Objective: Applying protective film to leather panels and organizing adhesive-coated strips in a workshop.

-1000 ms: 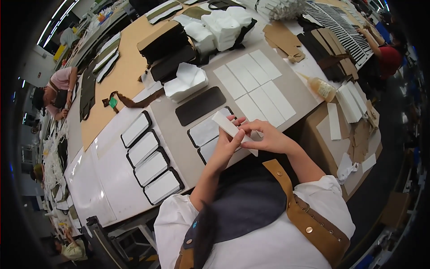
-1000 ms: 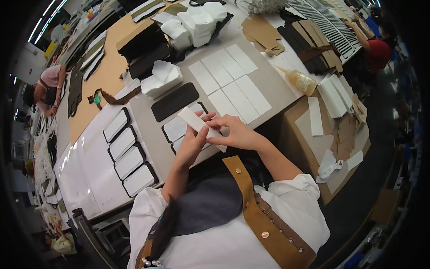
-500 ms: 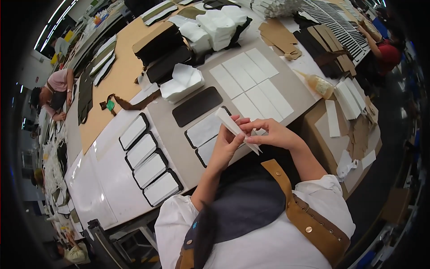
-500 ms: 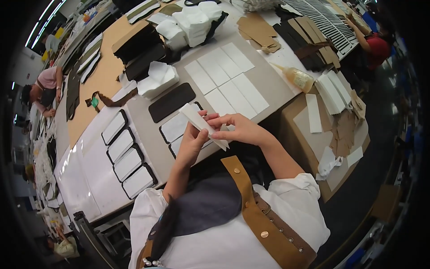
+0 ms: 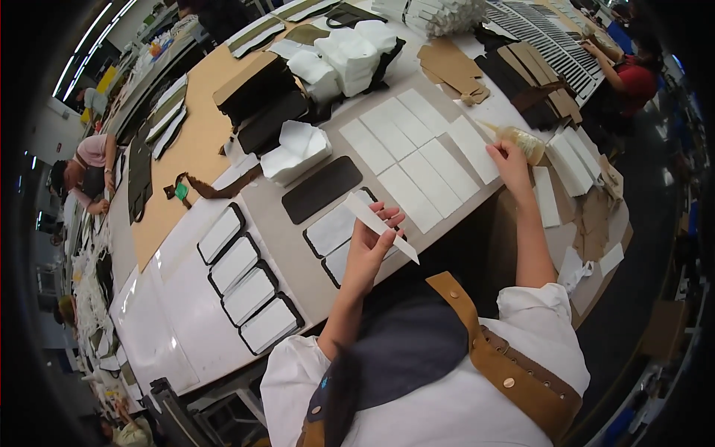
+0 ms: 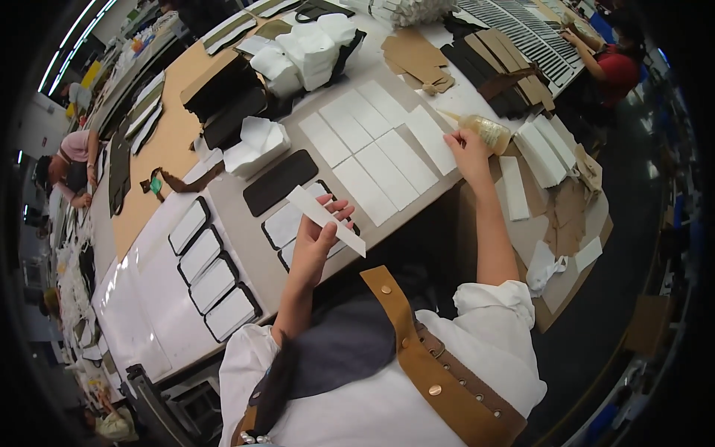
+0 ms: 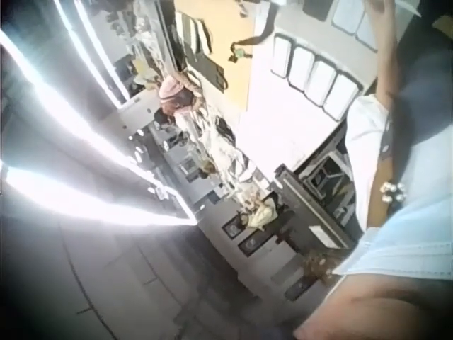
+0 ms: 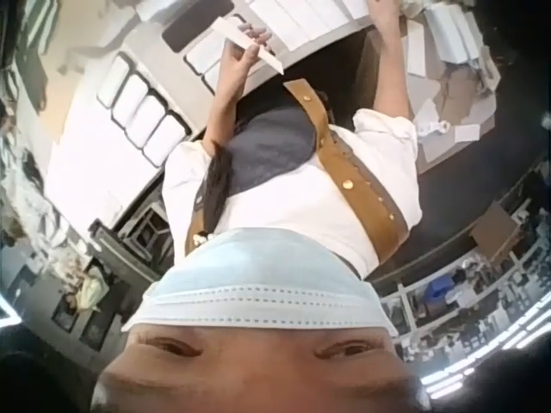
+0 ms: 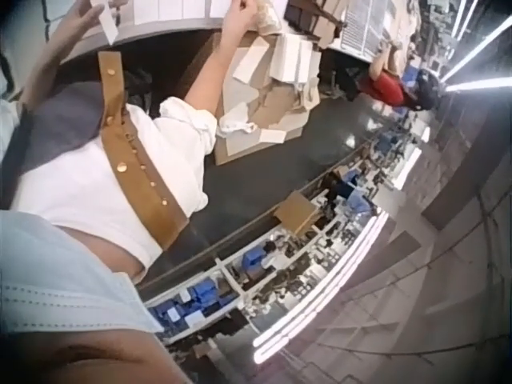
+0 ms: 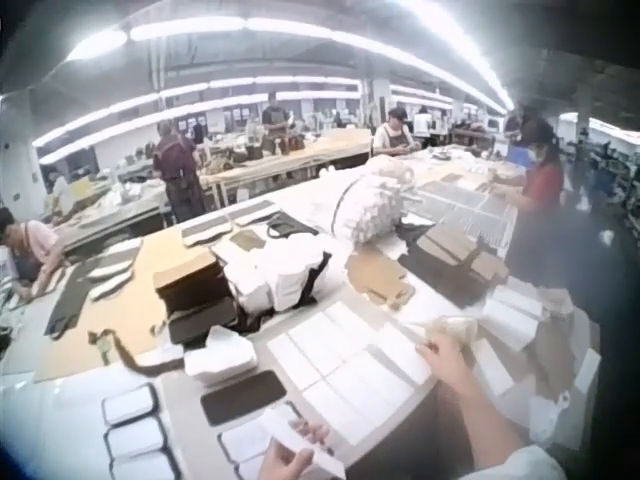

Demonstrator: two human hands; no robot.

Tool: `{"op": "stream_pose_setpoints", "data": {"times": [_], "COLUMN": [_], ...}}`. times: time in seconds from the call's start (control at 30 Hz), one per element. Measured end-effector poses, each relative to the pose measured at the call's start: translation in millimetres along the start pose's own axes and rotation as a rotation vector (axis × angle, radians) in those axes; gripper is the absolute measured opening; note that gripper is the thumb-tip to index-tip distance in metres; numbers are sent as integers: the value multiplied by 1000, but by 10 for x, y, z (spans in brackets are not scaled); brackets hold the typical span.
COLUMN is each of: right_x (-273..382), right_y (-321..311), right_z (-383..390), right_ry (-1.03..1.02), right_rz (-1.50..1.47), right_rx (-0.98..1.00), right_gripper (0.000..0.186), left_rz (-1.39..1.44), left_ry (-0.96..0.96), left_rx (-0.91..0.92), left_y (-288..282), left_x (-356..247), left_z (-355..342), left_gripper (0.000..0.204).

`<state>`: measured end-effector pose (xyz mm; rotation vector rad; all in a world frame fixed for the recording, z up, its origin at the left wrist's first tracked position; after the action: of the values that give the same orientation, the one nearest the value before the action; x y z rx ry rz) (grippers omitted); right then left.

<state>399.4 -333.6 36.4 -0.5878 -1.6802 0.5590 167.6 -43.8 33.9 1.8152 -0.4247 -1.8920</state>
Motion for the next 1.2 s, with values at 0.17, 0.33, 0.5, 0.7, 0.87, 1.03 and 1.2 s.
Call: {"op": "stream_pose_setpoints", "data": {"times": [0.17, 0.33, 0.5, 0.7, 0.87, 1.03, 1.2], "right_x": [-243, -170, -103, -158, -25, 170, 685], "right_y": [135, 218, 229, 278, 285, 232, 308], "right_z": [-39, -69, -93, -116, -66, 71, 438], "right_ry": [-27, -75, -106, -127, -100, -251, -457], "right_rz": [201, 241, 280, 266, 283, 609, 363], "right_rx": [57, 83, 108, 91, 92, -151, -147], "right_gripper": [26, 27, 27, 27, 26, 29, 36], "left_rz": [-19, -43, -39, -31, 0, -7, -22], "left_ry": [-21, -32, -33, -45, -42, -41, -26], "left_rx": [-13, -18, -28, -27, -42, -24, -54], "left_y": [-18, -26, -43, -42, -48, -33, -61], "left_x": [33, 66, 60, 86, 81, 90, 100], "left_z": [30, 27, 30, 18, 34, 25, 18], "left_gripper": [64, 64, 64, 62, 61, 61, 58]}}
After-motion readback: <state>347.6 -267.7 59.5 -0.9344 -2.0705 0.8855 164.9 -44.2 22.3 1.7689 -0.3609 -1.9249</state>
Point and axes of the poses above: each hand's wrist, its own z-axis away from the middle knuckle, its own y-axis out of the palm, x = y × z, the point moved 7 cm from there along -z, towards the middle knuckle, and after that the axes turned 7 degrees about z, right-handed, at the moved point
